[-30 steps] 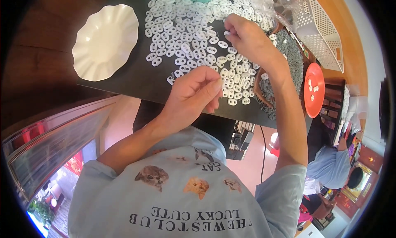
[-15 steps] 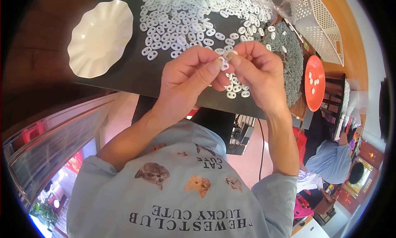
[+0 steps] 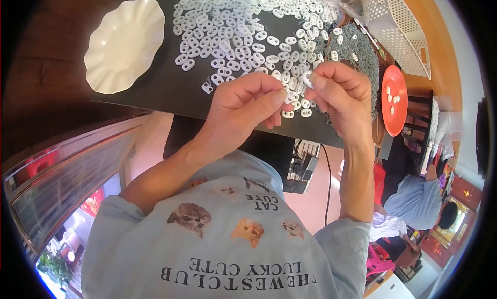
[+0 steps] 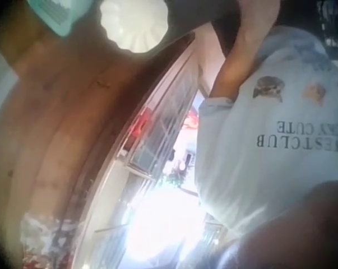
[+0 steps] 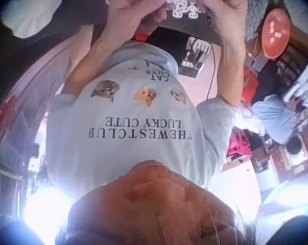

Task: Sorting and inspecting small white plastic fasteners at a desk.

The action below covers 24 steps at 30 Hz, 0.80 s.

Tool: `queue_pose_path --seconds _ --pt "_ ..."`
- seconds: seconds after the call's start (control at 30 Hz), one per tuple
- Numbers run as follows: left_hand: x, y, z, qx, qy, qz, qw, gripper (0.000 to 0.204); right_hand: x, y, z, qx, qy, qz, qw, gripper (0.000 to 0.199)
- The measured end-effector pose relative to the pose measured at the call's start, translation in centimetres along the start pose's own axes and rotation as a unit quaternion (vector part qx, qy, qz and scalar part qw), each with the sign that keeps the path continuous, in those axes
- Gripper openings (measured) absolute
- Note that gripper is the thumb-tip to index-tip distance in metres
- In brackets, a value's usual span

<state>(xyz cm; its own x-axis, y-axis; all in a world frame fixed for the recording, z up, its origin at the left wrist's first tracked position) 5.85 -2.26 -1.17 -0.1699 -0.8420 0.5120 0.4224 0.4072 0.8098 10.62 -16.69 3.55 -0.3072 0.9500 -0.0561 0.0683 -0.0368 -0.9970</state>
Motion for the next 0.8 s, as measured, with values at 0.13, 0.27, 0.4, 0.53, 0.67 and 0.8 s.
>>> queue_pose_path --seconds 0.13,0.27,0.4,0.53,0.67,0.8 --pt "0.27 0.18 -0.09 0.004 -0.008 -0.003 1.0 0.014 0.32 -0.23 0.51 -0.013 0.001 0.024 1.0 0.011" --pt "0.55 0.32 -0.04 0.002 -0.01 -0.008 1.0 0.013 0.37 -0.55 0.64 -0.027 -0.009 0.035 0.999 0.011" --pt "0.66 0.37 0.01 0.007 -0.015 -0.01 1.0 0.013 0.51 -0.71 0.73 -0.043 -0.009 0.027 0.999 0.011" --pt "0.61 0.47 0.01 0.012 -0.016 -0.012 1.0 0.013 0.76 -0.79 0.83 -0.054 -0.007 0.015 0.998 0.011" --pt "0.52 0.22 -0.09 0.004 -0.024 -0.01 1.0 0.014 0.78 -1.01 0.98 -0.057 -0.008 0.023 0.998 0.011" --pt "0.63 0.05 -0.04 -0.025 -0.029 0.014 0.999 0.01 1.06 -1.0 1.09 -0.039 -0.022 0.003 0.999 0.006"
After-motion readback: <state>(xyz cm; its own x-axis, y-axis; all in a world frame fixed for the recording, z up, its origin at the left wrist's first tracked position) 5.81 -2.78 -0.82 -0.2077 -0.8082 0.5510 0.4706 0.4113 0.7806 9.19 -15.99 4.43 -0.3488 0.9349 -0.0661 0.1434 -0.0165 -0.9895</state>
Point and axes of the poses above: each hand's wrist, its own z-axis away from the middle knuckle, its own x-axis out of the palm, y = z × x, the point moved 8 cm from there along -z, towards the middle knuckle, and after that the axes turned 14 degrees about -x, right-handed, at the moved point
